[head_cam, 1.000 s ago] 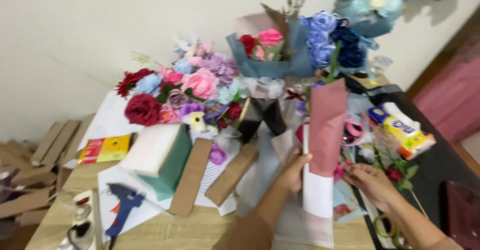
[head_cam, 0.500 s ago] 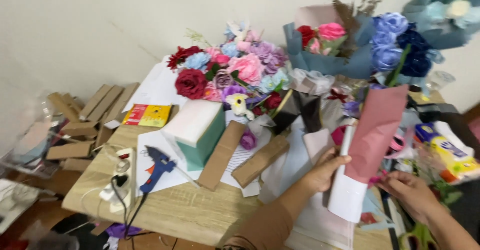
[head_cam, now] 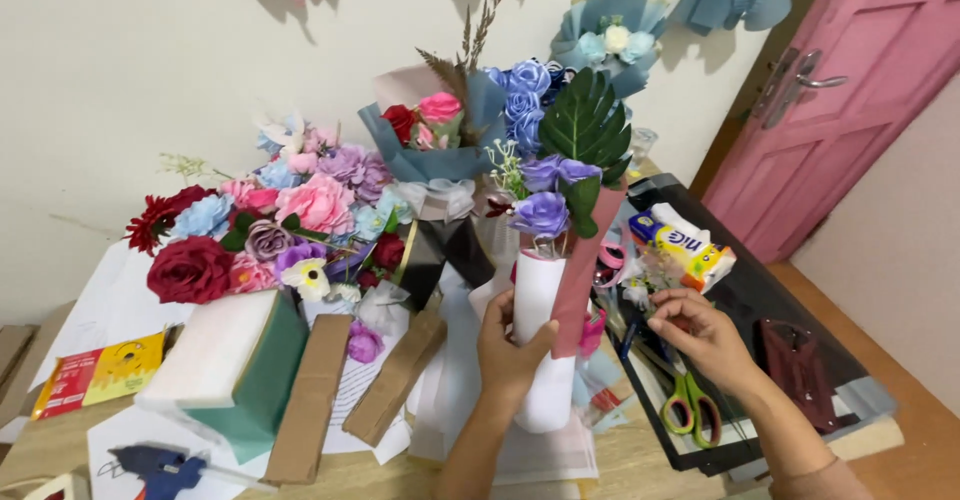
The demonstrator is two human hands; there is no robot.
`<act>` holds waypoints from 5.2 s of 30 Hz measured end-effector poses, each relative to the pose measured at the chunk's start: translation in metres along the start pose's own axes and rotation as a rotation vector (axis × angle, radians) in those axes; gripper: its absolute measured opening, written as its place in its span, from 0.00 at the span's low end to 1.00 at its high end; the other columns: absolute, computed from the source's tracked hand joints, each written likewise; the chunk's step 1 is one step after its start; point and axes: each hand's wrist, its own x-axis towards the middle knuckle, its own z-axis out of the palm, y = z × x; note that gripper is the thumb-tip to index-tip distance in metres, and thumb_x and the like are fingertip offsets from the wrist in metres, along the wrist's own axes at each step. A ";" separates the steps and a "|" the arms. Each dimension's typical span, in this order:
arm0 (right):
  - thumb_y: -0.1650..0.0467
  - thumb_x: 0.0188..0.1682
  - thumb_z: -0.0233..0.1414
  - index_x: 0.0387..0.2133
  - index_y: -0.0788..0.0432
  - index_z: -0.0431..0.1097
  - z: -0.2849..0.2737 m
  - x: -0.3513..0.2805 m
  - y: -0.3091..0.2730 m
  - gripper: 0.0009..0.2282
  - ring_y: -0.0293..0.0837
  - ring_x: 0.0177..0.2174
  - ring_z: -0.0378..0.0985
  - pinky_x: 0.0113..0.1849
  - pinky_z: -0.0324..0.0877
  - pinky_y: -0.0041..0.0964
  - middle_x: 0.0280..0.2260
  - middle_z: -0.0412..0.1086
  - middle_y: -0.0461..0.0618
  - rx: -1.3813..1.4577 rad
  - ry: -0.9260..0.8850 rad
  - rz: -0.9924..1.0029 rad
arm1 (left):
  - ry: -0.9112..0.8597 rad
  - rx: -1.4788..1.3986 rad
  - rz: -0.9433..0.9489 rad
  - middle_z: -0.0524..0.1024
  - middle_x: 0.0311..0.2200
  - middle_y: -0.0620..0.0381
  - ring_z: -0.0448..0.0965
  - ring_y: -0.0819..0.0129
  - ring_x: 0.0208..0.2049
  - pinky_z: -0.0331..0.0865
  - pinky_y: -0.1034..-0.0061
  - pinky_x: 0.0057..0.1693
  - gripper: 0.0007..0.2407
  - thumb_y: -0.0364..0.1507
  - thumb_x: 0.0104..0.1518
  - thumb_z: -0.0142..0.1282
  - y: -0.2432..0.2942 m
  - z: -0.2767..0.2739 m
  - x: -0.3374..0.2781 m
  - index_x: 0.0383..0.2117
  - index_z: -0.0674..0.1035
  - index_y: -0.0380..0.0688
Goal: The person wraps a small bouquet of purple artificial flowers and a large green leaf in white and pink paper, securing it with tape. They then prepare additional translucent wrapping paper on the table.
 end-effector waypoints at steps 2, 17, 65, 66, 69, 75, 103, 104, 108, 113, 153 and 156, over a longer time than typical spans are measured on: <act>0.73 0.43 0.62 0.28 0.61 0.79 -0.006 -0.008 -0.051 0.03 0.45 0.48 0.74 0.53 0.64 0.42 0.42 0.72 0.53 -0.013 -0.061 -0.085 | 0.000 -0.011 -0.048 0.79 0.44 0.56 0.78 0.65 0.46 0.74 0.70 0.50 0.29 0.36 0.40 0.72 0.019 0.004 -0.012 0.52 0.76 0.48; 0.65 0.52 0.52 0.32 0.51 0.78 0.024 -0.015 -0.173 0.07 0.43 0.43 0.67 0.46 0.59 0.38 0.38 0.67 0.44 -0.267 -0.306 -0.458 | -0.007 -0.099 -0.246 0.82 0.35 0.58 0.79 0.72 0.35 0.74 0.80 0.43 0.21 0.27 0.39 0.68 0.042 0.035 -0.056 0.44 0.81 0.46; 0.64 0.37 0.68 0.38 0.54 0.68 0.044 -0.044 -0.114 0.20 0.39 0.38 0.69 0.40 0.66 0.32 0.36 0.67 0.44 -0.190 0.086 -0.278 | 0.051 0.164 -0.201 0.81 0.42 0.68 0.79 0.76 0.42 0.73 0.82 0.49 0.25 0.36 0.33 0.68 0.047 0.038 -0.085 0.44 0.80 0.55; 0.65 0.37 0.68 0.38 0.54 0.68 0.042 -0.045 -0.109 0.20 0.40 0.40 0.70 0.42 0.68 0.33 0.38 0.67 0.45 -0.157 0.070 -0.244 | 0.053 0.176 -0.198 0.81 0.43 0.68 0.79 0.77 0.43 0.72 0.82 0.50 0.25 0.37 0.34 0.70 0.042 0.037 -0.084 0.45 0.79 0.55; 0.64 0.38 0.67 0.39 0.54 0.68 0.043 -0.045 -0.112 0.19 0.39 0.39 0.70 0.41 0.67 0.32 0.37 0.67 0.44 -0.128 0.058 -0.211 | 0.023 0.132 -0.261 0.81 0.41 0.67 0.79 0.77 0.42 0.75 0.82 0.47 0.24 0.35 0.35 0.69 0.058 0.032 -0.087 0.45 0.79 0.54; 0.60 0.30 0.71 0.34 0.53 0.67 0.056 -0.044 -0.119 0.24 0.38 0.36 0.66 0.39 0.63 0.29 0.35 0.65 0.42 -0.190 0.159 -0.197 | 0.031 0.151 -0.173 0.81 0.43 0.68 0.79 0.76 0.43 0.73 0.81 0.50 0.25 0.35 0.33 0.65 0.050 0.032 -0.087 0.44 0.80 0.54; 0.68 0.48 0.57 0.39 0.56 0.80 0.055 0.013 -0.019 0.09 0.39 0.35 0.80 0.40 0.73 0.33 0.37 0.79 0.46 -0.128 0.086 0.270 | 0.364 0.540 0.416 0.73 0.47 0.51 0.72 0.54 0.51 0.72 0.57 0.50 0.32 0.37 0.38 0.72 0.018 -0.026 -0.065 0.54 0.72 0.42; 0.66 0.47 0.58 0.38 0.55 0.81 0.061 0.025 -0.003 0.10 0.36 0.32 0.79 0.38 0.72 0.31 0.33 0.80 0.45 -0.113 0.008 0.284 | 0.326 0.393 0.245 0.75 0.46 0.55 0.74 0.61 0.48 0.72 0.65 0.49 0.31 0.34 0.38 0.72 0.026 -0.023 -0.063 0.52 0.73 0.44; 0.63 0.49 0.58 0.34 0.58 0.84 0.071 0.048 0.005 0.12 0.36 0.15 0.51 0.24 0.51 0.31 0.12 0.55 0.39 0.033 -0.160 0.526 | 0.182 0.154 -0.068 0.78 0.43 0.59 0.76 0.69 0.43 0.74 0.76 0.46 0.24 0.32 0.41 0.69 0.027 -0.019 -0.043 0.48 0.76 0.47; 0.70 0.49 0.61 0.26 0.62 0.80 0.073 0.056 -0.001 0.07 0.37 0.17 0.59 0.22 0.56 0.30 0.19 0.71 0.47 0.173 -0.203 0.626 | 0.041 0.013 -0.200 0.80 0.40 0.58 0.78 0.69 0.40 0.74 0.76 0.47 0.21 0.28 0.44 0.67 0.013 -0.015 -0.020 0.48 0.78 0.45; 0.80 0.45 0.50 0.11 0.58 0.58 0.102 0.036 -0.003 0.15 0.50 0.22 0.70 0.23 0.72 0.47 0.25 0.69 0.54 0.699 0.199 0.775 | -0.238 -0.650 -0.494 0.78 0.32 0.53 0.78 0.65 0.31 0.75 0.69 0.39 0.09 0.30 0.54 0.60 -0.096 0.013 0.048 0.37 0.73 0.45; 0.82 0.44 0.49 0.08 0.57 0.54 0.101 0.032 0.000 0.18 0.49 0.26 0.69 0.26 0.75 0.49 0.25 0.67 0.55 0.782 0.171 0.747 | -0.238 -0.638 -0.498 0.78 0.32 0.53 0.78 0.65 0.32 0.75 0.69 0.39 0.09 0.30 0.54 0.60 -0.094 0.012 0.048 0.36 0.72 0.45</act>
